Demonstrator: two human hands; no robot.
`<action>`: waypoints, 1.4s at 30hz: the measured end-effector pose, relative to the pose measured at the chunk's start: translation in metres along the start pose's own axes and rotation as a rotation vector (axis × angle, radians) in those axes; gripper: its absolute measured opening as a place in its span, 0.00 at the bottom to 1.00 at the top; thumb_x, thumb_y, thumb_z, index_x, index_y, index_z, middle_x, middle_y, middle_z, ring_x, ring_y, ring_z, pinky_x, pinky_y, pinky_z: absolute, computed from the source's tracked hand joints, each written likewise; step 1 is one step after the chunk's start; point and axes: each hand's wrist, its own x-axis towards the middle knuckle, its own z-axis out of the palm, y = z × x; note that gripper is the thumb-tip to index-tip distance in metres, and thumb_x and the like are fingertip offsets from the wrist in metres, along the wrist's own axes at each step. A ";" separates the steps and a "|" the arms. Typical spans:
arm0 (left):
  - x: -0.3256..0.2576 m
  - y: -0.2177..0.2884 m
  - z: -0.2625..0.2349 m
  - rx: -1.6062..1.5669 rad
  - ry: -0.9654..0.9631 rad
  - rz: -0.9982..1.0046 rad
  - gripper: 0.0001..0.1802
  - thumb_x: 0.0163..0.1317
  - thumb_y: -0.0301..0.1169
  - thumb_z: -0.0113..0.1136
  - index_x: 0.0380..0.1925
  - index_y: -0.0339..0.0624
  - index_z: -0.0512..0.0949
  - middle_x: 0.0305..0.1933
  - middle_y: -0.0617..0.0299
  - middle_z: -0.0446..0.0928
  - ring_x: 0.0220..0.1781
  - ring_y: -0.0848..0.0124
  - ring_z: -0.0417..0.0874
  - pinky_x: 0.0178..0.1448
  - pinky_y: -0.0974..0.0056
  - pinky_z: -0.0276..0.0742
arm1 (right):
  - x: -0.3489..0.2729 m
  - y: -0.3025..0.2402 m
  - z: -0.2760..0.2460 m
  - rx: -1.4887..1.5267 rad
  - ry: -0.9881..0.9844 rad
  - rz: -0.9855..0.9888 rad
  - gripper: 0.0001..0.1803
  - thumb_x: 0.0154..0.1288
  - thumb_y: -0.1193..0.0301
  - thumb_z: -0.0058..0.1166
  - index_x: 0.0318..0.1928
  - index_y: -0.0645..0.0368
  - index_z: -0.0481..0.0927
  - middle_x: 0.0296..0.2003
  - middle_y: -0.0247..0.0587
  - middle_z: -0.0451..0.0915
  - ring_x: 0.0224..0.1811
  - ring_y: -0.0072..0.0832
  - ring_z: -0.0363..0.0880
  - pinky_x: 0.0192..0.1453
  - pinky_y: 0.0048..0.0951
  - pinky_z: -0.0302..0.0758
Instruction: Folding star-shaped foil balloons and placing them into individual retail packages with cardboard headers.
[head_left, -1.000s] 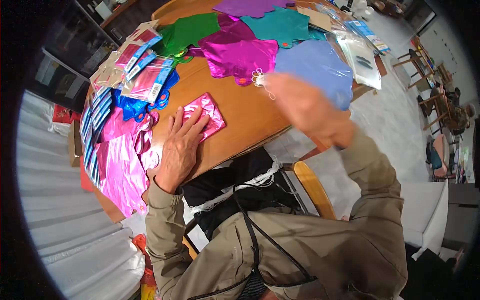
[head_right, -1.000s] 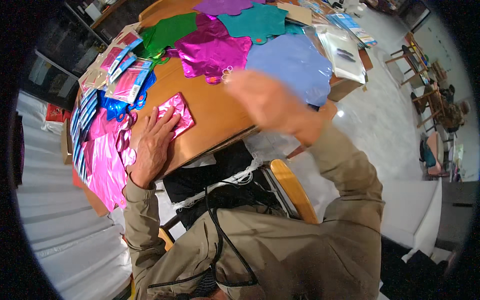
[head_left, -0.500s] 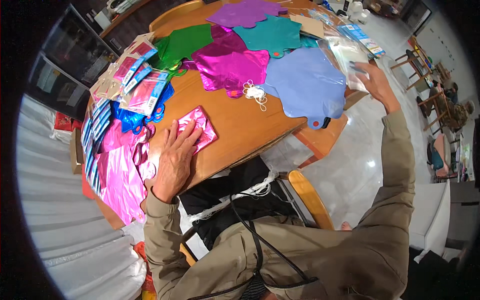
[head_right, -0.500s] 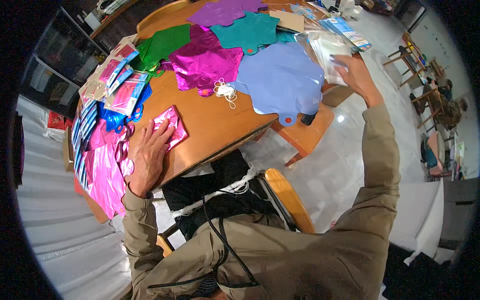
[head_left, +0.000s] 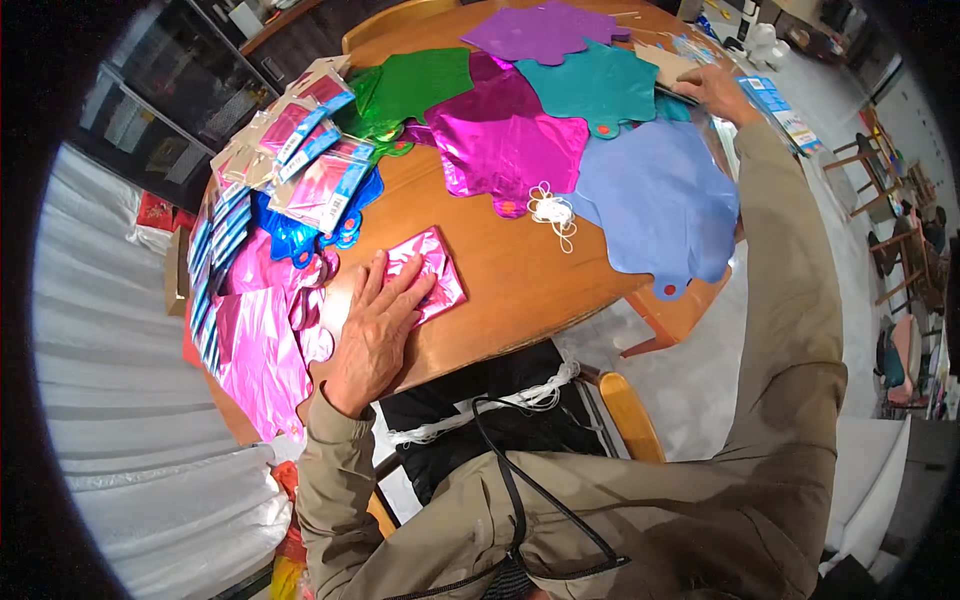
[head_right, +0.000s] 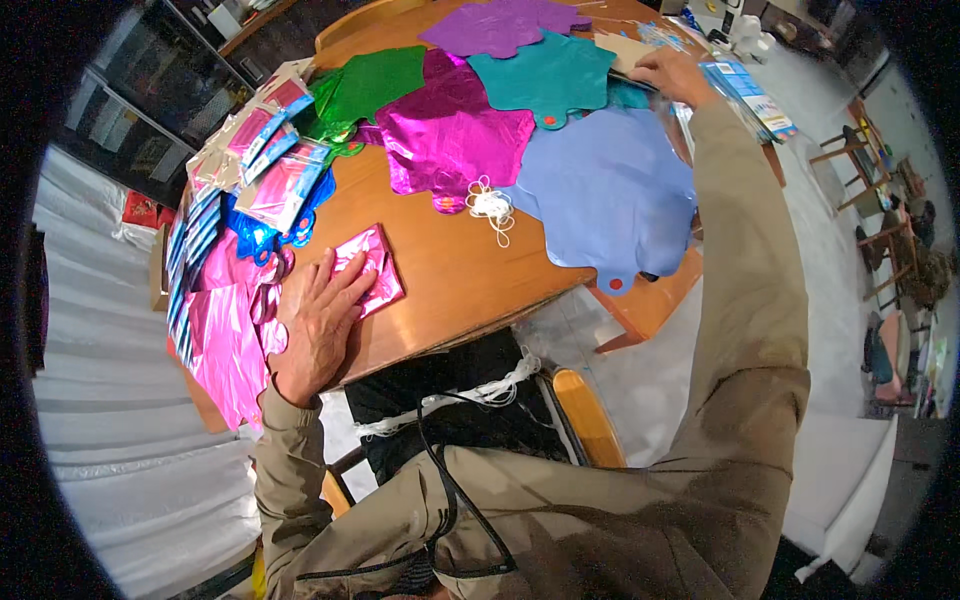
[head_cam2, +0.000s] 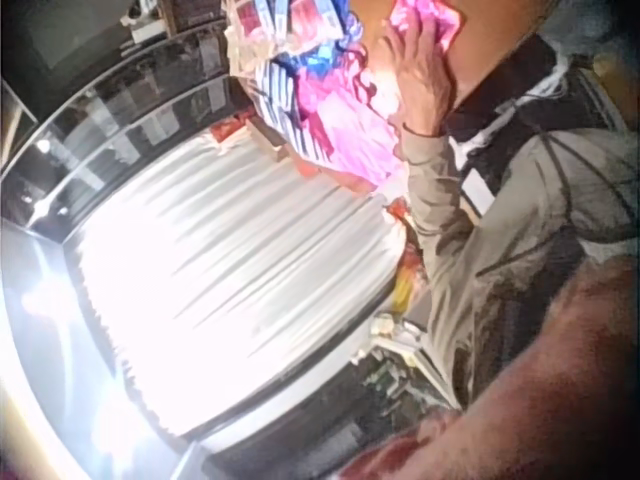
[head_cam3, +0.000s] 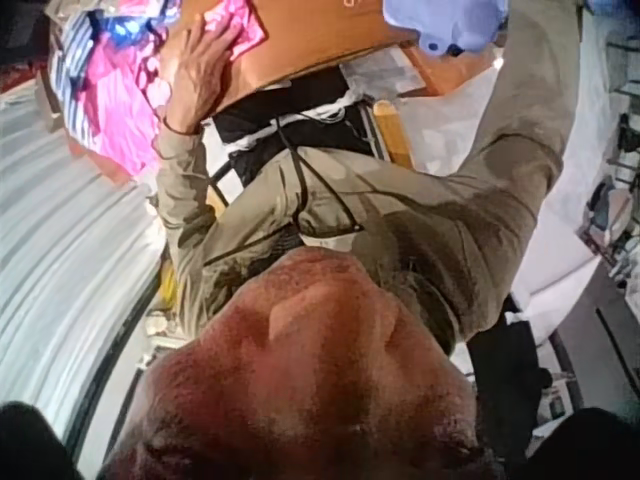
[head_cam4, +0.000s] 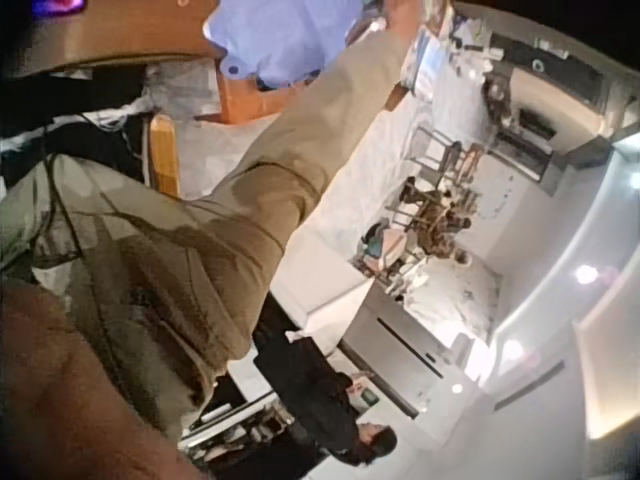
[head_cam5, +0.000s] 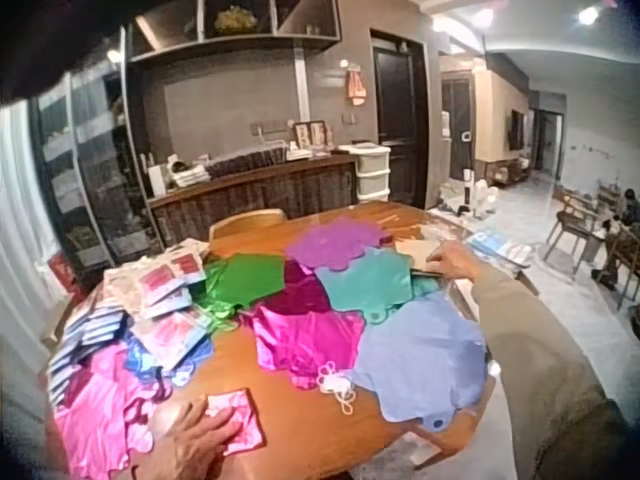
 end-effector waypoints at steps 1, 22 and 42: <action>0.000 0.000 -0.001 0.002 -0.005 -0.001 0.28 0.74 0.24 0.58 0.74 0.48 0.78 0.84 0.59 0.70 0.89 0.39 0.57 0.89 0.36 0.52 | 0.004 0.002 0.000 -0.012 -0.114 0.042 0.25 0.72 0.51 0.62 0.48 0.64 0.92 0.41 0.41 0.92 0.40 0.38 0.85 0.48 0.37 0.80; 0.002 -0.002 0.003 0.008 0.030 -0.012 0.30 0.67 0.21 0.62 0.70 0.49 0.82 0.83 0.60 0.72 0.88 0.39 0.60 0.89 0.35 0.54 | 0.005 0.042 0.018 0.289 0.025 -0.070 0.20 0.73 0.60 0.65 0.48 0.70 0.90 0.33 0.35 0.87 0.34 0.25 0.76 0.41 0.30 0.76; 0.003 0.001 0.004 0.014 0.038 -0.022 0.31 0.65 0.20 0.62 0.70 0.49 0.82 0.82 0.61 0.72 0.88 0.41 0.60 0.90 0.36 0.53 | 0.005 0.029 0.016 -0.133 0.144 -0.228 0.20 0.80 0.61 0.56 0.52 0.66 0.89 0.44 0.39 0.93 0.38 0.36 0.84 0.46 0.35 0.78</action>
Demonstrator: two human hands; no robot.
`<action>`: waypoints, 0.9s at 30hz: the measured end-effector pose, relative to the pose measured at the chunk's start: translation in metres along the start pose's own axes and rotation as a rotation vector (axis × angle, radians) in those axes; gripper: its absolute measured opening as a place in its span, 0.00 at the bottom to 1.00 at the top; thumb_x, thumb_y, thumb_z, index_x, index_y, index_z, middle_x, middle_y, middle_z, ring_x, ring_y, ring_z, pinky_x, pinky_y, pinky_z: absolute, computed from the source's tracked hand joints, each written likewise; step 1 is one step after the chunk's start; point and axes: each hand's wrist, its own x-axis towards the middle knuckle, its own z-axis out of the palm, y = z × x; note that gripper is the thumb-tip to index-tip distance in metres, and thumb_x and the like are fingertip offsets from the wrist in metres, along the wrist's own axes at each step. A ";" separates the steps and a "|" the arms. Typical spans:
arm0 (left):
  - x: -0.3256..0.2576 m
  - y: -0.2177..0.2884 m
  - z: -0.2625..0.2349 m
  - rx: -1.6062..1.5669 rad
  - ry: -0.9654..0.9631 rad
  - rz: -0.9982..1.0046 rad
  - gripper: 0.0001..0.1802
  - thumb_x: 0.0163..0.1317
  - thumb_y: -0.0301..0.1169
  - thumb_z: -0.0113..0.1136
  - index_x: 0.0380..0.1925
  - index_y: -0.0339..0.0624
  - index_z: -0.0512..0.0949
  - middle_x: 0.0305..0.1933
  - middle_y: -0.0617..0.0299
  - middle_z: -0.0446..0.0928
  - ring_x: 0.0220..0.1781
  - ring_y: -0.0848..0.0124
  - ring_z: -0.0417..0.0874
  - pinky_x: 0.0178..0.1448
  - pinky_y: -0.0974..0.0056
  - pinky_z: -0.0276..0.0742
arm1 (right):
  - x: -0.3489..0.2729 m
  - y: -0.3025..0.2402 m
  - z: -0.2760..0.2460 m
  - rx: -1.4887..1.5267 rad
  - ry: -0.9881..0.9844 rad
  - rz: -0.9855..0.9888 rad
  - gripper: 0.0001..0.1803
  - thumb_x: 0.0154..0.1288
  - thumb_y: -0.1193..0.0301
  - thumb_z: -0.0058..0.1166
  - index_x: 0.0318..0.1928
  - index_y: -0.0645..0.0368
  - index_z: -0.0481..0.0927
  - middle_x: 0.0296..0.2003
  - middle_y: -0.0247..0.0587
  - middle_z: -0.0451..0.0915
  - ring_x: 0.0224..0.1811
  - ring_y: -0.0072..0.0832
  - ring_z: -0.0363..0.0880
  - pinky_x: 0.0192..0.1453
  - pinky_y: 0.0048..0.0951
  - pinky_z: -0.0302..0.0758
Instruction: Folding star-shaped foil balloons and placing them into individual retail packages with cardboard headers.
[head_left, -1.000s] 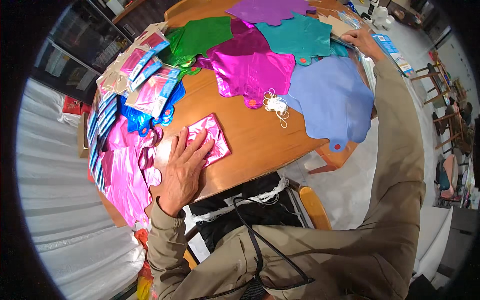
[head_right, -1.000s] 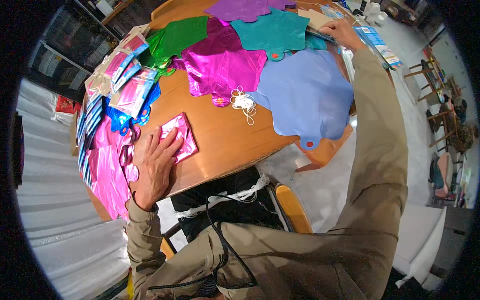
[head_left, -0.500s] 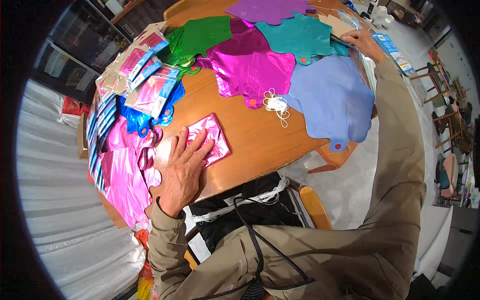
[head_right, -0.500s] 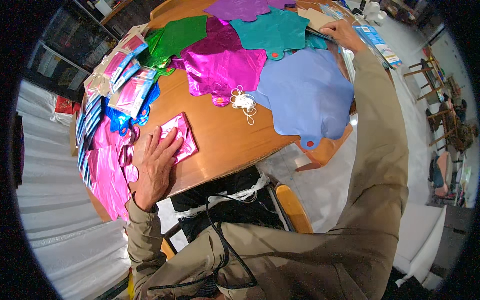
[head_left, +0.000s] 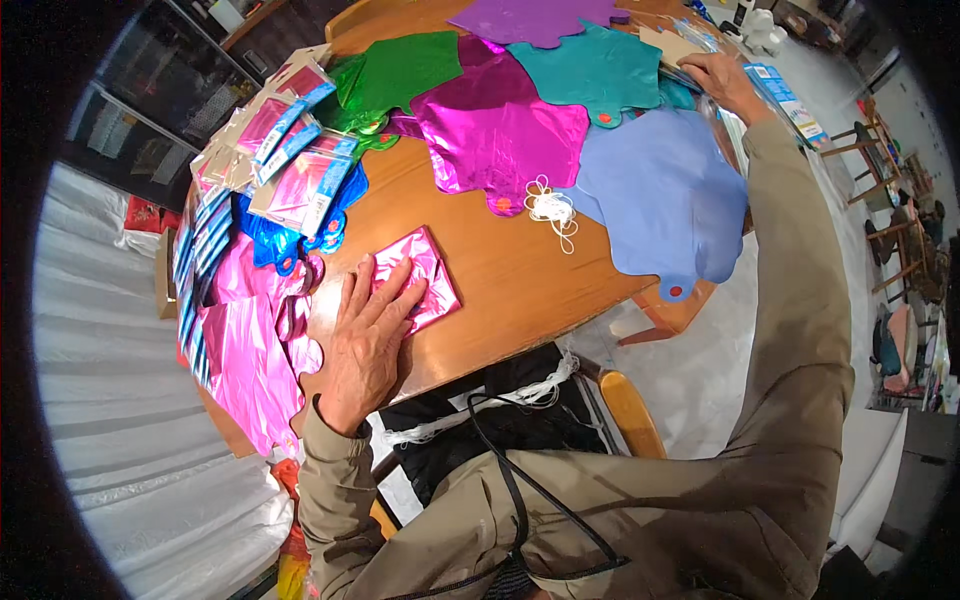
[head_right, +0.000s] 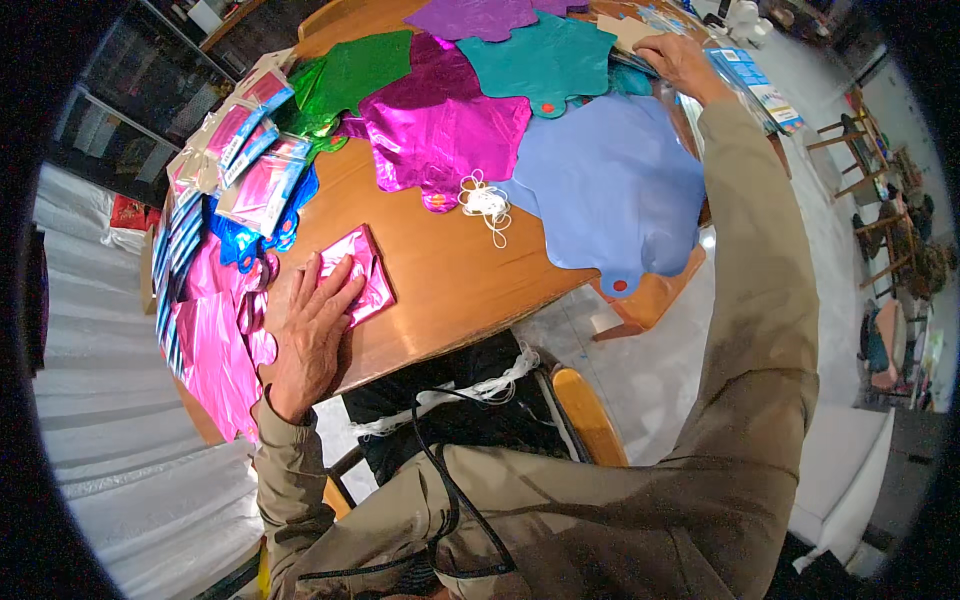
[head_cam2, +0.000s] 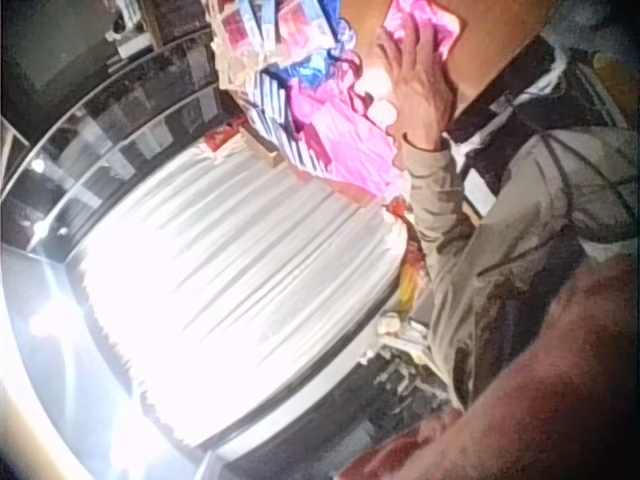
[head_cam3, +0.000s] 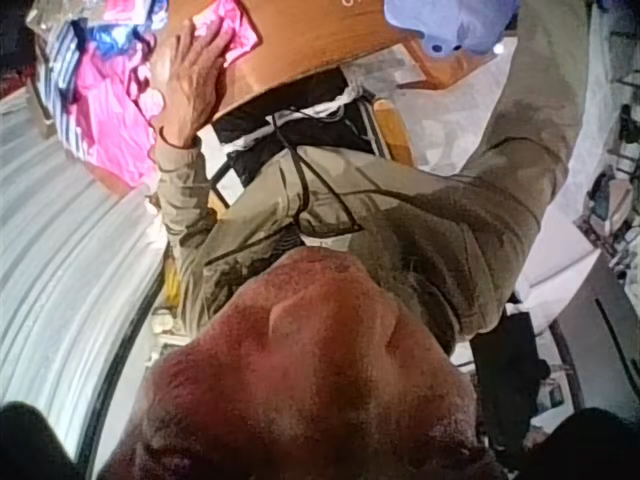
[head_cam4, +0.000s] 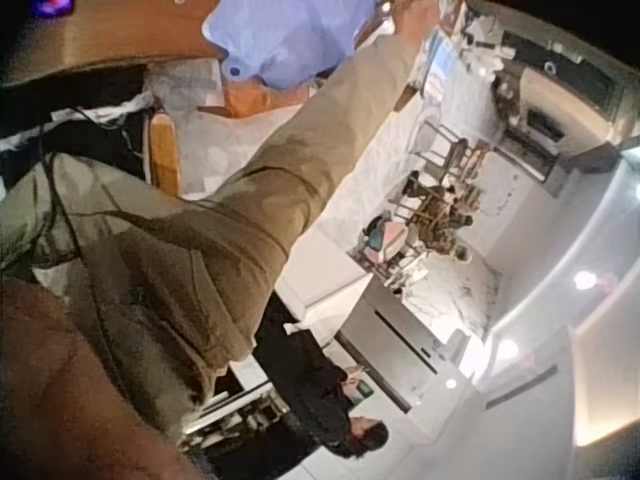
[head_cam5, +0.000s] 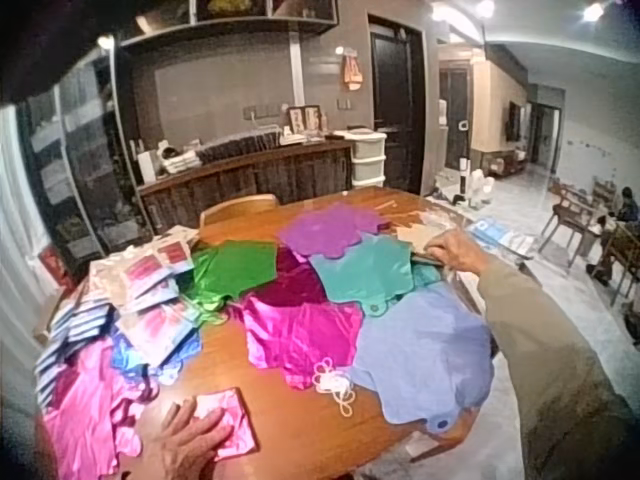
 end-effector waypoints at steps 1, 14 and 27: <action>0.000 0.000 0.000 0.001 -0.002 -0.001 0.31 0.65 0.20 0.62 0.70 0.49 0.82 0.82 0.61 0.73 0.88 0.41 0.60 0.90 0.36 0.53 | 0.000 0.001 0.001 0.000 0.001 0.000 0.19 0.80 0.61 0.56 0.52 0.65 0.89 0.45 0.39 0.93 0.39 0.38 0.85 0.46 0.36 0.78; 0.002 -0.001 -0.001 0.012 -0.011 0.008 0.31 0.67 0.21 0.62 0.71 0.49 0.81 0.83 0.61 0.72 0.88 0.42 0.60 0.90 0.37 0.53 | 0.000 -0.004 0.012 -0.067 0.085 -0.093 0.16 0.77 0.64 0.55 0.54 0.60 0.89 0.46 0.43 0.92 0.41 0.46 0.87 0.47 0.40 0.79; -0.004 -0.002 -0.002 -0.030 0.020 0.025 0.27 0.72 0.26 0.60 0.71 0.48 0.80 0.82 0.60 0.72 0.87 0.40 0.61 0.89 0.39 0.54 | -0.003 0.033 -0.023 -0.311 0.507 0.476 0.22 0.78 0.50 0.50 0.51 0.49 0.91 0.48 0.46 0.92 0.48 0.56 0.89 0.52 0.51 0.83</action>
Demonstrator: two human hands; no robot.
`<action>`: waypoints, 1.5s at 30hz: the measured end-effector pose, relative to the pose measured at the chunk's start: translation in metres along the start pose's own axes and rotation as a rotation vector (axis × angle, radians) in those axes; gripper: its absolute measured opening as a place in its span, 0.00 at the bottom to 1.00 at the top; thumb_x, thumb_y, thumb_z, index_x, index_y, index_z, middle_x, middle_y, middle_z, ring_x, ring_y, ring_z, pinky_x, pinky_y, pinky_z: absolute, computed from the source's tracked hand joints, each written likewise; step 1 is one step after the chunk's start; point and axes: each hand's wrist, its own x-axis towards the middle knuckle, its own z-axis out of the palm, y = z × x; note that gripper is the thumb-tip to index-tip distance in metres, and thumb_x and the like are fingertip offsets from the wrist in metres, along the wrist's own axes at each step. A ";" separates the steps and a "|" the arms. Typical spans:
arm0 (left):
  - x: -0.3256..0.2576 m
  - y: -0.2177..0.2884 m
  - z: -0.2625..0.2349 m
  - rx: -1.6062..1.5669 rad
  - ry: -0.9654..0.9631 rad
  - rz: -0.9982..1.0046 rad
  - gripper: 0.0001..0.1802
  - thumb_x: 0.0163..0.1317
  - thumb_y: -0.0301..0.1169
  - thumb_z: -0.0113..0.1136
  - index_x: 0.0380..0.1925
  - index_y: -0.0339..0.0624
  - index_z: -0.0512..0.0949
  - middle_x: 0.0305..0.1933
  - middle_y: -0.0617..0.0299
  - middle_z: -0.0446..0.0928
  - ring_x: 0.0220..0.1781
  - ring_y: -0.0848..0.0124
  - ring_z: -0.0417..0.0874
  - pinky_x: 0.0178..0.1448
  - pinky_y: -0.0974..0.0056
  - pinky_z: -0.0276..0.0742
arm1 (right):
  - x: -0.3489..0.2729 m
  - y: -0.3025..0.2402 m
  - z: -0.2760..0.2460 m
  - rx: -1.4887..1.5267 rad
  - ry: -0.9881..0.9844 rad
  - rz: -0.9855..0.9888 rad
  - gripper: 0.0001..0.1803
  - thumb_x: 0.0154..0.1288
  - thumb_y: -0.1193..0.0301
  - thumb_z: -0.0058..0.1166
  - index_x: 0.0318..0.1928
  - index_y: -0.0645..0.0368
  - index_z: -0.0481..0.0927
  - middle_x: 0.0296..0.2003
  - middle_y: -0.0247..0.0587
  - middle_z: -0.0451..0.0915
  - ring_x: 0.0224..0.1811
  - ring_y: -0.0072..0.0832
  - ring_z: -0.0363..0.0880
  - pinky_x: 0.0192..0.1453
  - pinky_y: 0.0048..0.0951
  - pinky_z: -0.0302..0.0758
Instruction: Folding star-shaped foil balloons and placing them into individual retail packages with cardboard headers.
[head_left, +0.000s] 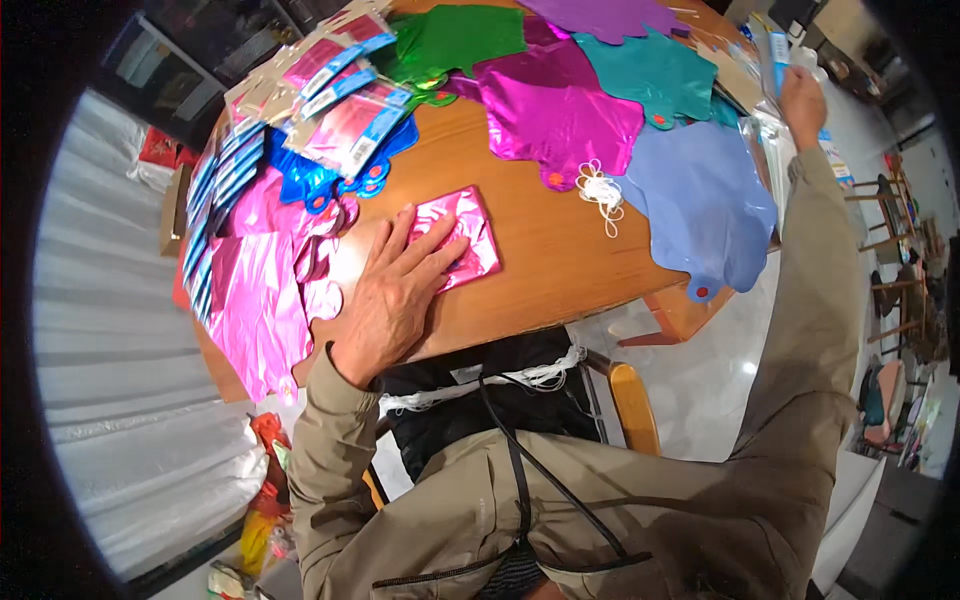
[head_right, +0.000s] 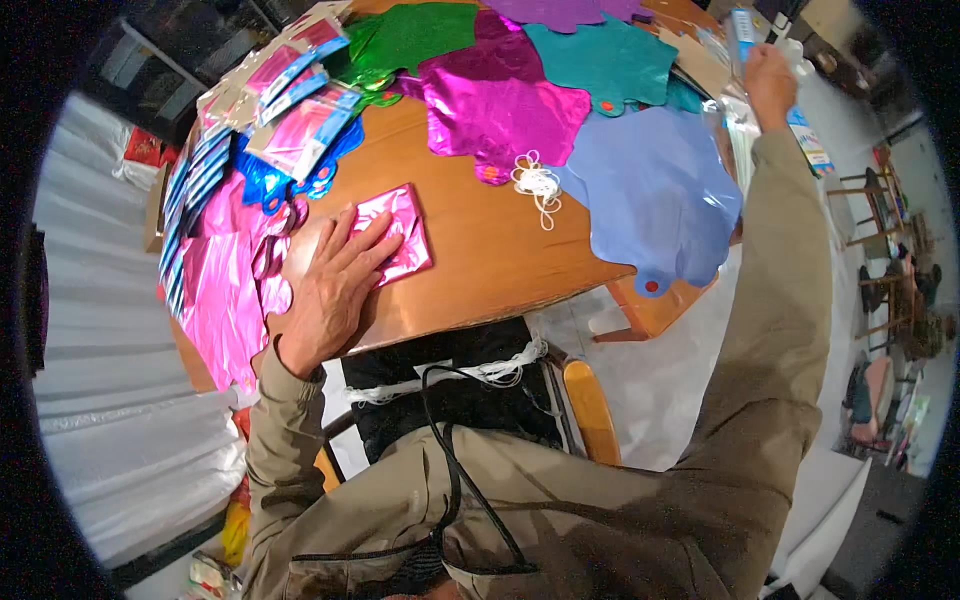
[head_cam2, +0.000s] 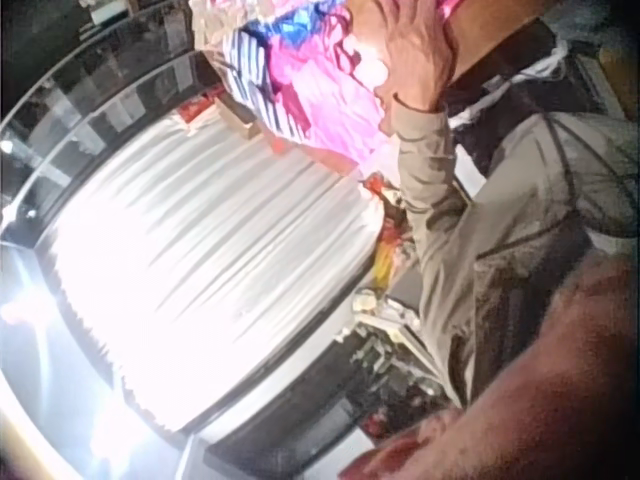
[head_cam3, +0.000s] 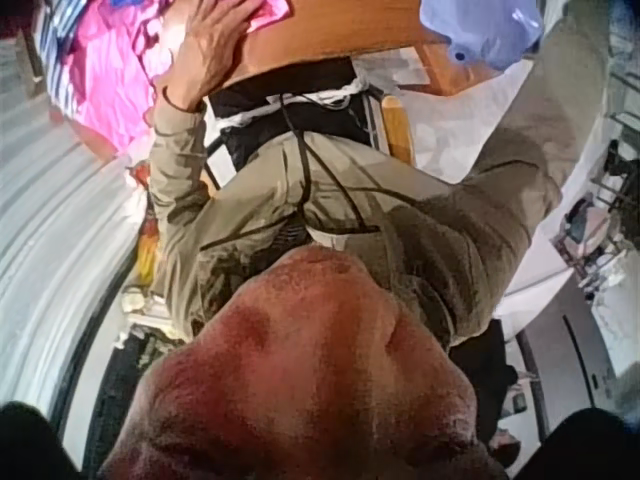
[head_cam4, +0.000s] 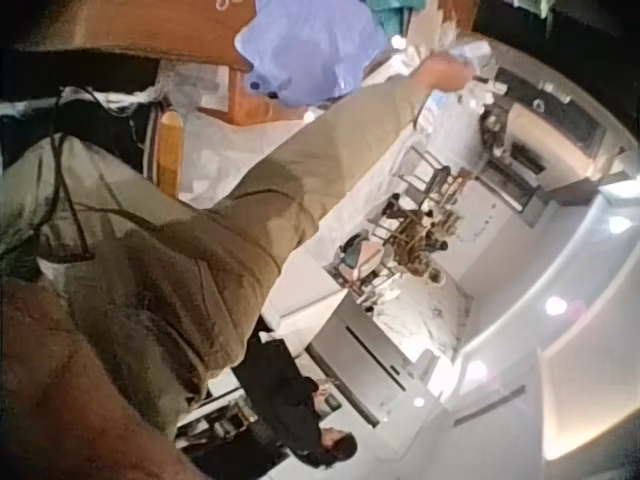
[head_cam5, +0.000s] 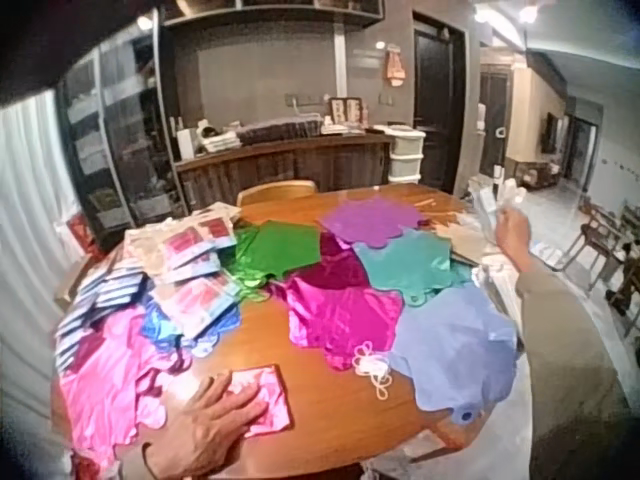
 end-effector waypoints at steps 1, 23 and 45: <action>0.000 -0.002 0.001 0.013 0.008 0.018 0.27 0.72 0.27 0.61 0.71 0.48 0.80 0.82 0.61 0.73 0.87 0.40 0.62 0.88 0.38 0.55 | 0.013 0.007 -0.010 -0.047 0.001 0.123 0.22 0.77 0.49 0.51 0.52 0.48 0.91 0.48 0.46 0.92 0.48 0.56 0.89 0.51 0.51 0.83; -0.010 -0.012 0.014 0.125 0.169 0.063 0.25 0.78 0.40 0.61 0.71 0.48 0.80 0.80 0.62 0.75 0.84 0.44 0.68 0.85 0.41 0.63 | -0.271 -0.329 -0.262 0.594 -0.392 -0.959 0.16 0.64 0.79 0.63 0.52 0.65 0.86 0.53 0.44 0.90 0.51 0.39 0.90 0.56 0.34 0.86; -0.011 -0.014 0.009 0.108 0.170 0.112 0.25 0.76 0.41 0.64 0.70 0.51 0.82 0.77 0.64 0.78 0.83 0.45 0.70 0.84 0.37 0.63 | -0.225 -0.314 -0.231 0.707 -0.430 -0.677 0.12 0.66 0.76 0.68 0.50 0.56 0.88 0.45 0.36 0.89 0.38 0.34 0.86 0.40 0.32 0.79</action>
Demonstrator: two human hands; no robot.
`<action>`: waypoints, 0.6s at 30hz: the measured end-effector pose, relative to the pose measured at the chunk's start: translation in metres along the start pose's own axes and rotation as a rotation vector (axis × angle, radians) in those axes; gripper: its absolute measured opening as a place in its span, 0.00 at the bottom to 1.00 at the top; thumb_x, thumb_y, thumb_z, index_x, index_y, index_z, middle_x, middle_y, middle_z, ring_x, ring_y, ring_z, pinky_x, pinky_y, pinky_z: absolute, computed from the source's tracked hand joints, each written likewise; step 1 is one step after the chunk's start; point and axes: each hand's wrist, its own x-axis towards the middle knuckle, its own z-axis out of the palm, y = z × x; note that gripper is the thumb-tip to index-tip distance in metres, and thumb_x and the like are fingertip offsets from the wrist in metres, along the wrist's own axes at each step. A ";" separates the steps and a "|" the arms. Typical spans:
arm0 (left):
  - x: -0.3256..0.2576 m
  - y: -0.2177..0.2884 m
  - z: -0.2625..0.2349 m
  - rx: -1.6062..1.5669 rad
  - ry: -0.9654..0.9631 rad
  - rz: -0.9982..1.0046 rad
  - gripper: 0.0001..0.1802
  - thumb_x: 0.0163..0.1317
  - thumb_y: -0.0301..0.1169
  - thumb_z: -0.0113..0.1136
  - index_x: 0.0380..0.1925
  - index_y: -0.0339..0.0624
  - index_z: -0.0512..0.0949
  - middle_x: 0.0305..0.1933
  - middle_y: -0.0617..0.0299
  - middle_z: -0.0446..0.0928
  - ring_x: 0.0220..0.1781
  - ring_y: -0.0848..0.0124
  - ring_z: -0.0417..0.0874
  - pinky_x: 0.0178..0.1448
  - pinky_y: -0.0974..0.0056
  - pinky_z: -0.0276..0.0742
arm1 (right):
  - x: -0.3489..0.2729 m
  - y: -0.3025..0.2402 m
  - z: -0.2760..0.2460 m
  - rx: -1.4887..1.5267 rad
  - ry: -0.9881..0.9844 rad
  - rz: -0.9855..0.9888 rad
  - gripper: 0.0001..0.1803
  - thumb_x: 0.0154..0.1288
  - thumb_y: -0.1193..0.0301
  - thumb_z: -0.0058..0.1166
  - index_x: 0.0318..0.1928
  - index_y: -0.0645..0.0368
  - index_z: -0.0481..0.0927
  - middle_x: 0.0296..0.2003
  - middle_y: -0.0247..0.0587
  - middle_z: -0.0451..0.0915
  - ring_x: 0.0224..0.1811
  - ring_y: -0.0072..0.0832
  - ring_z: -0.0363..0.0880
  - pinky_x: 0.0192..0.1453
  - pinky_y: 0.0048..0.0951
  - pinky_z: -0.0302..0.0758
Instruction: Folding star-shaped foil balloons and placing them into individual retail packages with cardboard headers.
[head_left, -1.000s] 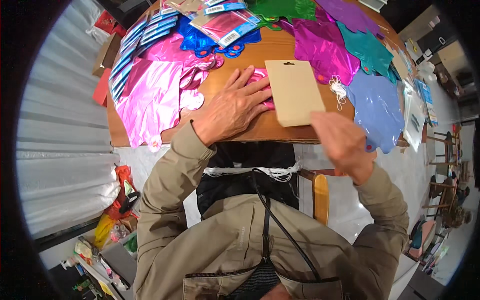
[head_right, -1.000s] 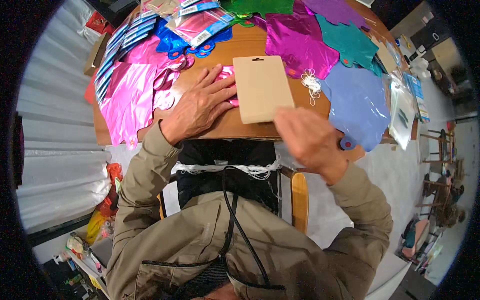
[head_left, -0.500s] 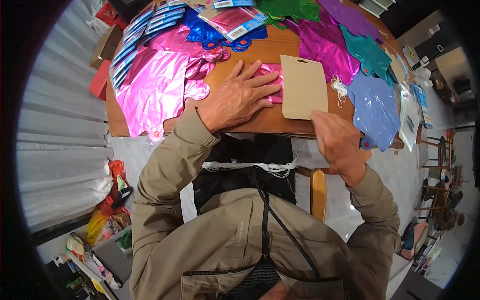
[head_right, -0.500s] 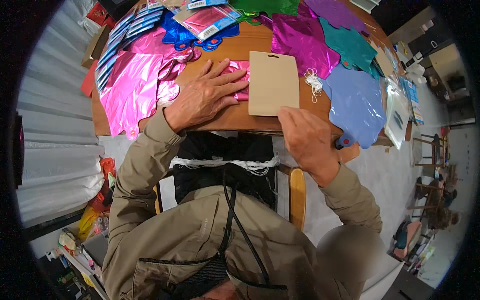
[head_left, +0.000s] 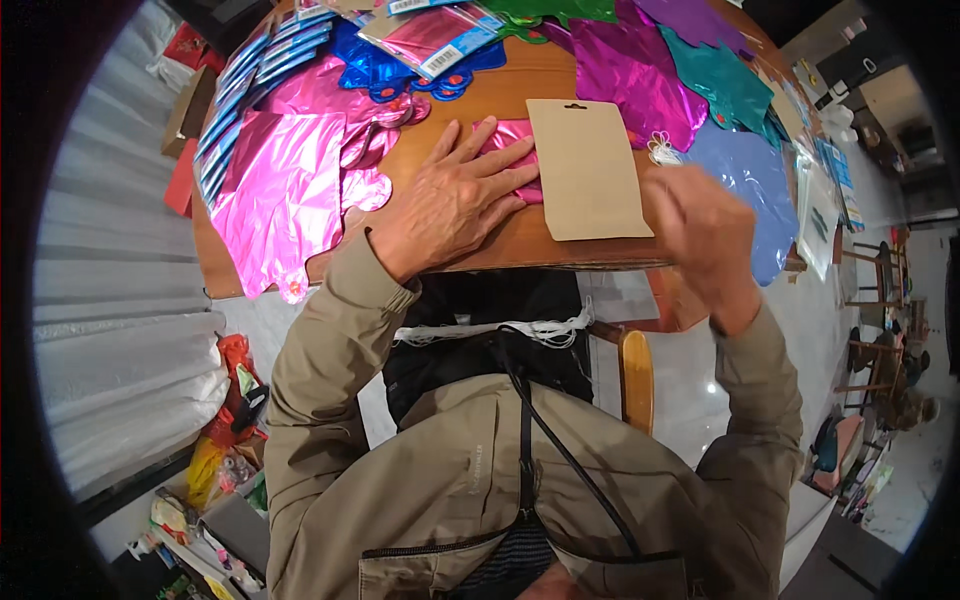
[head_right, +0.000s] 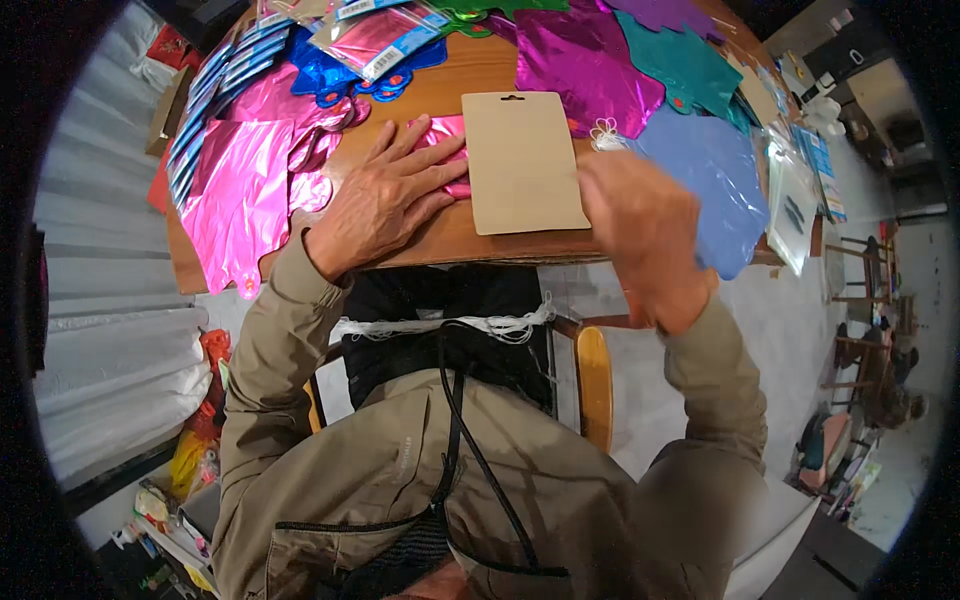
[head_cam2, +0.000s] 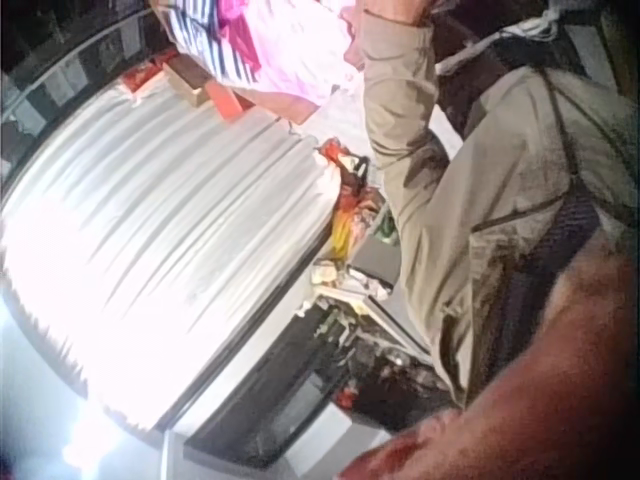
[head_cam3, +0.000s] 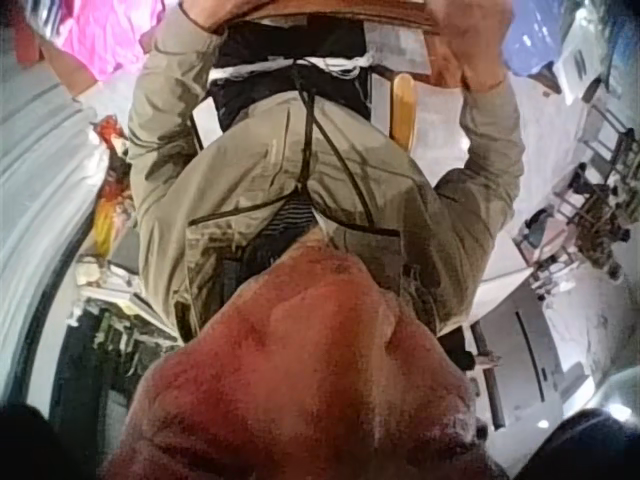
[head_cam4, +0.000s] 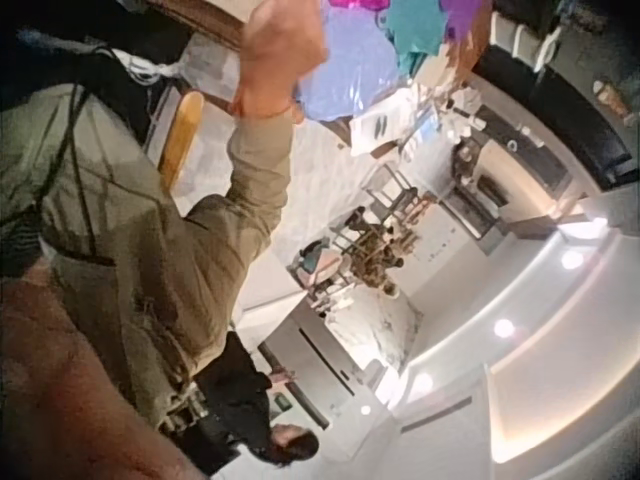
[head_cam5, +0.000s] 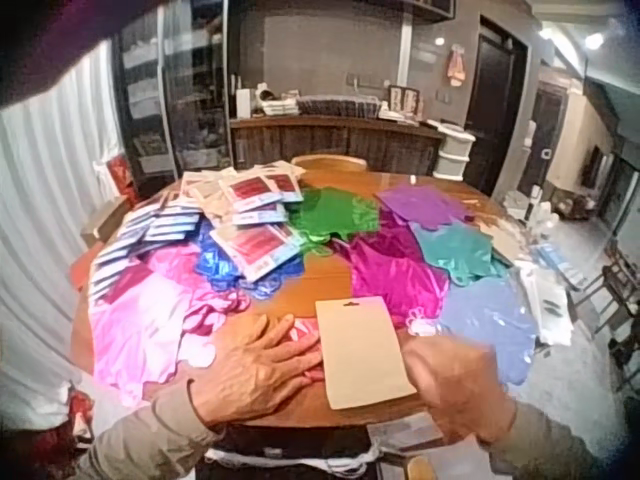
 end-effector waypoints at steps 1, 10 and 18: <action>0.000 -0.001 0.000 0.004 -0.002 0.000 0.25 0.76 0.41 0.64 0.70 0.51 0.82 0.77 0.64 0.78 0.83 0.45 0.70 0.84 0.36 0.63 | 0.007 0.009 0.000 -0.126 0.015 0.072 0.10 0.67 0.74 0.67 0.48 0.55 0.88 0.41 0.35 0.88 0.36 0.35 0.84 0.39 0.34 0.77; 0.002 -0.001 0.002 -0.024 -0.013 -0.005 0.25 0.77 0.41 0.64 0.71 0.52 0.82 0.78 0.63 0.78 0.83 0.43 0.68 0.85 0.35 0.61 | 0.016 0.074 0.008 -0.242 -0.110 0.231 0.09 0.68 0.68 0.64 0.43 0.58 0.88 0.33 0.35 0.86 0.30 0.35 0.81 0.36 0.35 0.74; 0.001 -0.002 0.001 -0.032 -0.016 -0.011 0.25 0.76 0.40 0.64 0.71 0.52 0.82 0.78 0.63 0.78 0.84 0.43 0.68 0.85 0.35 0.61 | 0.036 -0.005 0.012 0.580 -0.238 0.559 0.02 0.66 0.76 0.67 0.37 0.61 0.89 0.27 0.33 0.84 0.22 0.23 0.70 0.30 0.26 0.67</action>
